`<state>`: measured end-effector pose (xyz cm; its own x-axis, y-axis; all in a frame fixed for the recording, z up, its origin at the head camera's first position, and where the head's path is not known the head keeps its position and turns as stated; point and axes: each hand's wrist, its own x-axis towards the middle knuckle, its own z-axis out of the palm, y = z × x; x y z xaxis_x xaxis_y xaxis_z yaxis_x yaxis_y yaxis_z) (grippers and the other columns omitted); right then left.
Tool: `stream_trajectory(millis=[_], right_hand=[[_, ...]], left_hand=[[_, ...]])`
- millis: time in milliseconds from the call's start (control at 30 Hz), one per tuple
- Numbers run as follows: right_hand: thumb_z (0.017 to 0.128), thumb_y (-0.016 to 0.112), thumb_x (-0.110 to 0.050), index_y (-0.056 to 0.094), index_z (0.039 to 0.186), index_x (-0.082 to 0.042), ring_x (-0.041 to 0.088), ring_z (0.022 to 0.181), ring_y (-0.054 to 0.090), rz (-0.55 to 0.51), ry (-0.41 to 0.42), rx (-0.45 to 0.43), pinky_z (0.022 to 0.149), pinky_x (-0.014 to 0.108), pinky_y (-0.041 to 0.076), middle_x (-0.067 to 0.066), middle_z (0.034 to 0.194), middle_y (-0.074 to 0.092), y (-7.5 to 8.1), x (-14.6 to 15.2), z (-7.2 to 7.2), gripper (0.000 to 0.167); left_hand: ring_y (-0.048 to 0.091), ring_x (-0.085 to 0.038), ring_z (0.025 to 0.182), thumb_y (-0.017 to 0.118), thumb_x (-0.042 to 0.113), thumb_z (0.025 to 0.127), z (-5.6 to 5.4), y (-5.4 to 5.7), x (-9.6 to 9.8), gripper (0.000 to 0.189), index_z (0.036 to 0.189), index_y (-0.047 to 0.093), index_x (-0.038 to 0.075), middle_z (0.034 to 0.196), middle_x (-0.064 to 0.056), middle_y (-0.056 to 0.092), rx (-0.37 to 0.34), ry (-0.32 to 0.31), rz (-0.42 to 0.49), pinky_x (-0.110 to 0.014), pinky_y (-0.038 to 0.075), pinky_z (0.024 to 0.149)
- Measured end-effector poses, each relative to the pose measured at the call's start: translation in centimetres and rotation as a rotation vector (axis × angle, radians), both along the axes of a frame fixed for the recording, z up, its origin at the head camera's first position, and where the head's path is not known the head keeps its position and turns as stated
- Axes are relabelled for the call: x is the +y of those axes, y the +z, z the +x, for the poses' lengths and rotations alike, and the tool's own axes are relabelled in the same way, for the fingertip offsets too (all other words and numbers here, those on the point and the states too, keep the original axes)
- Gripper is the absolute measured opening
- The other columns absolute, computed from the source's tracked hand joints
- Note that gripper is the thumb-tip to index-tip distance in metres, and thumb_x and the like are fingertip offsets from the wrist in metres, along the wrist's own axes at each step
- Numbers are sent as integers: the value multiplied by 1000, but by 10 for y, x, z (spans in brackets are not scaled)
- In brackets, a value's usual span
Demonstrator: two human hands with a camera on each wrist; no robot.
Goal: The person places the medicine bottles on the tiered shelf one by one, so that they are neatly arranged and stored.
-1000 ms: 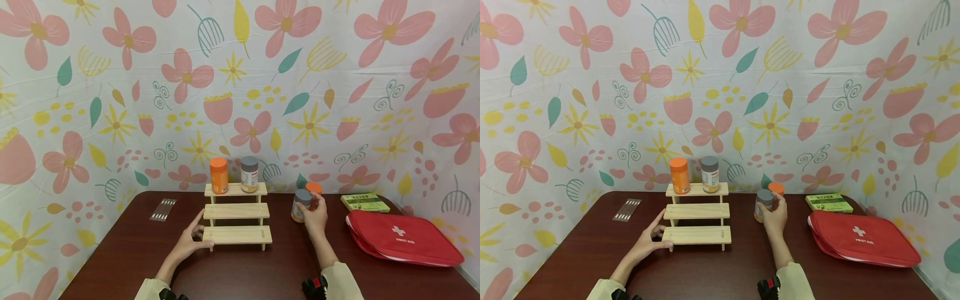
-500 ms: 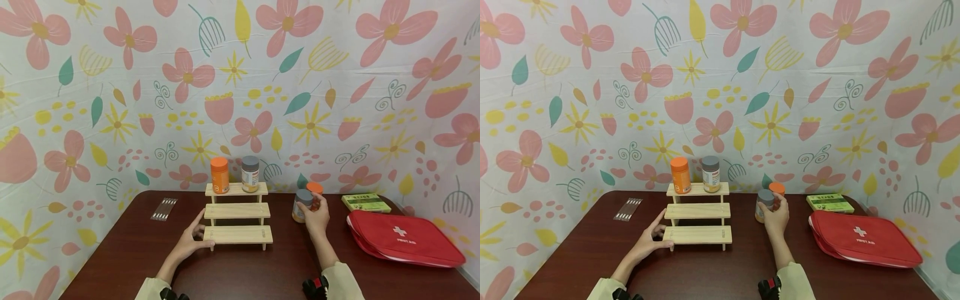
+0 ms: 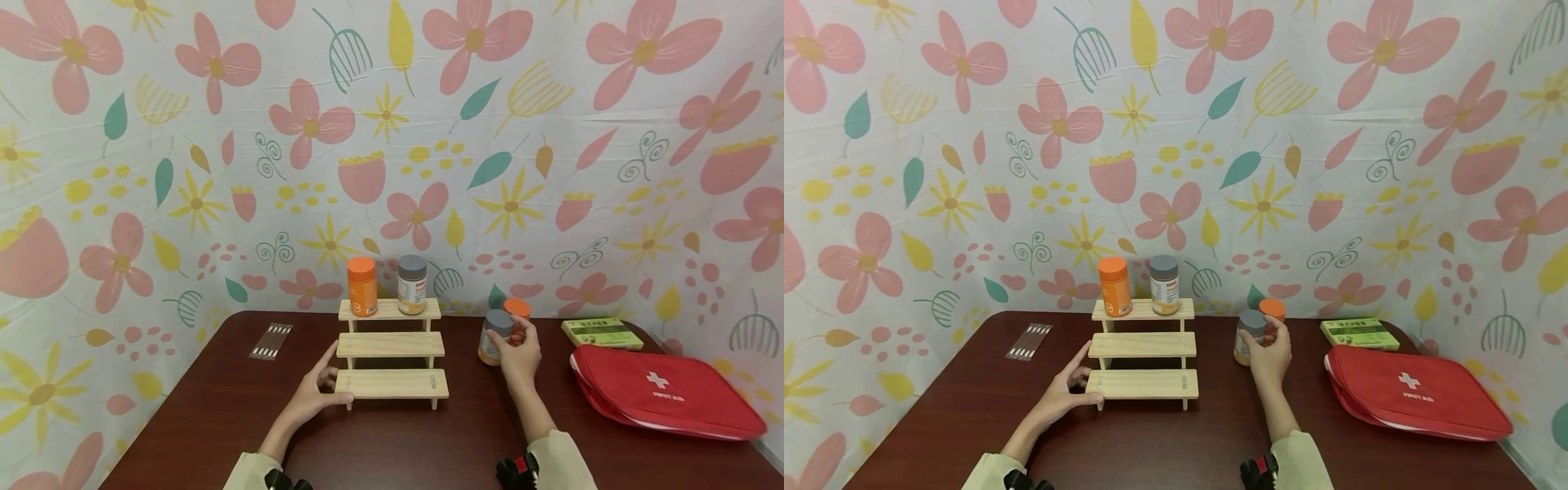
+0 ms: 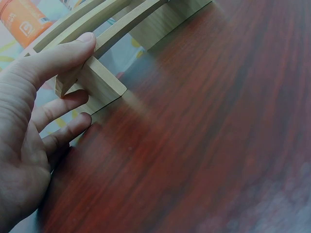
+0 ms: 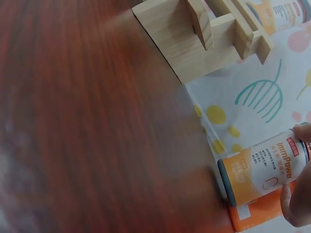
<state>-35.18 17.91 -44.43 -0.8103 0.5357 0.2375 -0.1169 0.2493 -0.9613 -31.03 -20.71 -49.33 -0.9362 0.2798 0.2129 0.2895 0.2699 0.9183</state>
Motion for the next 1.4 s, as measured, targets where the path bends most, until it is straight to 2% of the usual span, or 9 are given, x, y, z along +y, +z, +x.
stream_trajectory(millis=[300,467,633,1000,1167,1400], right_hand=[[85,76,-17,53,133,-12,8,93,42,0,26,25,75,14,37,0,127,49,5,-7,2,54],[85,76,-18,53,133,-13,8,92,42,1,32,46,75,16,36,0,127,50,10,-10,4,54],[85,76,-19,53,134,-14,10,94,43,-10,46,62,74,17,37,-5,124,48,16,-13,7,55],[84,77,-17,55,133,-13,5,90,43,-36,58,114,76,15,37,-12,117,48,23,-15,12,54],[84,77,-15,55,133,-11,7,89,44,-46,74,157,74,11,38,-16,109,46,28,-17,14,54],[83,77,-11,56,131,-8,9,89,44,-62,95,217,73,11,38,-16,108,47,37,-22,17,53]], left_hand=[[59,-13,80,81,10,78,1,2,1,105,159,14,18,109,-18,69,7,2,6,-28,45,80],[59,-13,81,81,12,78,0,3,0,105,158,15,21,109,-18,69,12,5,1,-29,45,80],[60,-14,81,81,12,77,-1,3,0,104,158,16,26,109,-18,69,8,6,0,-29,45,80],[59,-14,82,81,13,77,0,2,2,105,158,15,20,108,-16,69,-9,17,-11,-30,45,81],[59,-14,81,81,13,77,1,1,2,105,158,15,21,108,-16,69,-1,12,-9,-30,45,81],[59,-14,81,81,13,77,1,2,2,105,158,15,20,108,-17,69,-1,15,-3,-30,45,81]])
